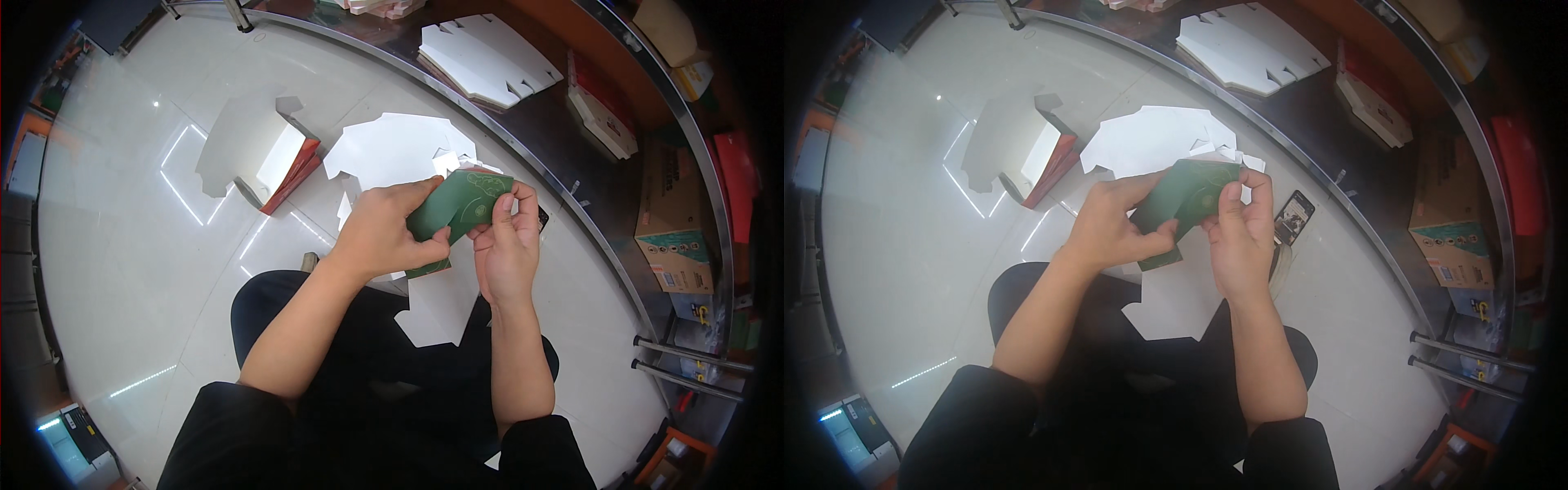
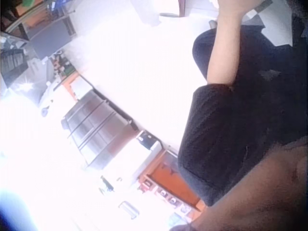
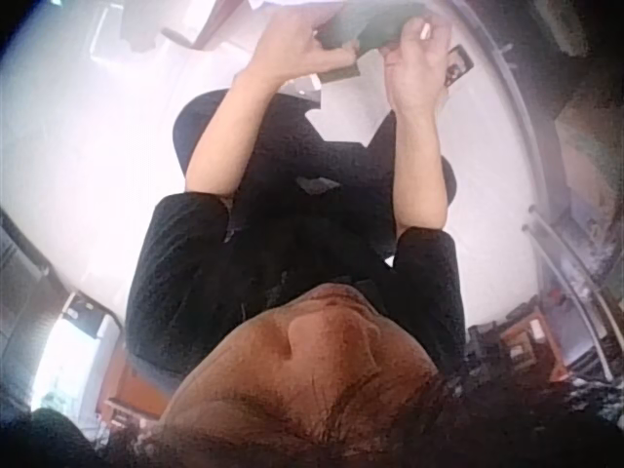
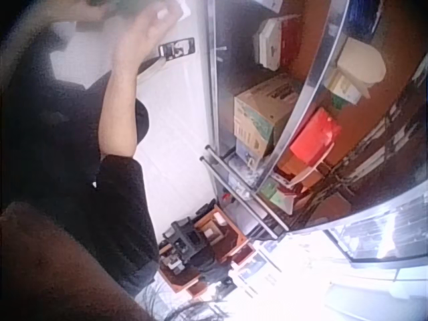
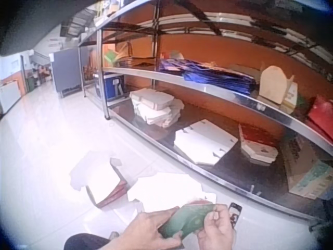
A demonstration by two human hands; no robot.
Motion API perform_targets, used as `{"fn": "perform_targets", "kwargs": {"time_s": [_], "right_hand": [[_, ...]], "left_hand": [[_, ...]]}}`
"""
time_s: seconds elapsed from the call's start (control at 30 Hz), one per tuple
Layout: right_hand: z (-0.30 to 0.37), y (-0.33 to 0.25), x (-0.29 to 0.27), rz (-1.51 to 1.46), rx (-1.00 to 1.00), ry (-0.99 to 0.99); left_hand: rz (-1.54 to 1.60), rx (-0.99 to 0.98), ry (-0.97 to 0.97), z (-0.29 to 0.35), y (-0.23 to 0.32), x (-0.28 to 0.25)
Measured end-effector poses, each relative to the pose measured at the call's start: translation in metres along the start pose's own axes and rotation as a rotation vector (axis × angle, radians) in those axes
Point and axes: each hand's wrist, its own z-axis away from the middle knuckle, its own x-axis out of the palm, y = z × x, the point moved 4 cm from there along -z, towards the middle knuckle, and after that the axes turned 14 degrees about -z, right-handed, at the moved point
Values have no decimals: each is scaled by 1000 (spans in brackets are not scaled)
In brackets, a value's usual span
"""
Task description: The person sits on the floor and assembles small rectangular boxes from flat white cardboard pieces. They fold the cardboard along pre-cut lines and insert a green and red printed insert into the formed box. The person repeats this process for several boxes, stacking the finished ones on the floor.
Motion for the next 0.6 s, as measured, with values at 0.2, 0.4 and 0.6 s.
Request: {"fn": "perform_targets", "kwargs": {"time_s": [0.2,0.4,0.6], "right_hand": [[0,-8,-13,357,-312,-61],[6,6,6,167,-65,66],[7,26,-1,140,126,32]], "left_hand": [[-94,129,318,3,-6,-2],[-135,160,443,7,-10,-6],[-100,124,320,4,-10,-4]]}}
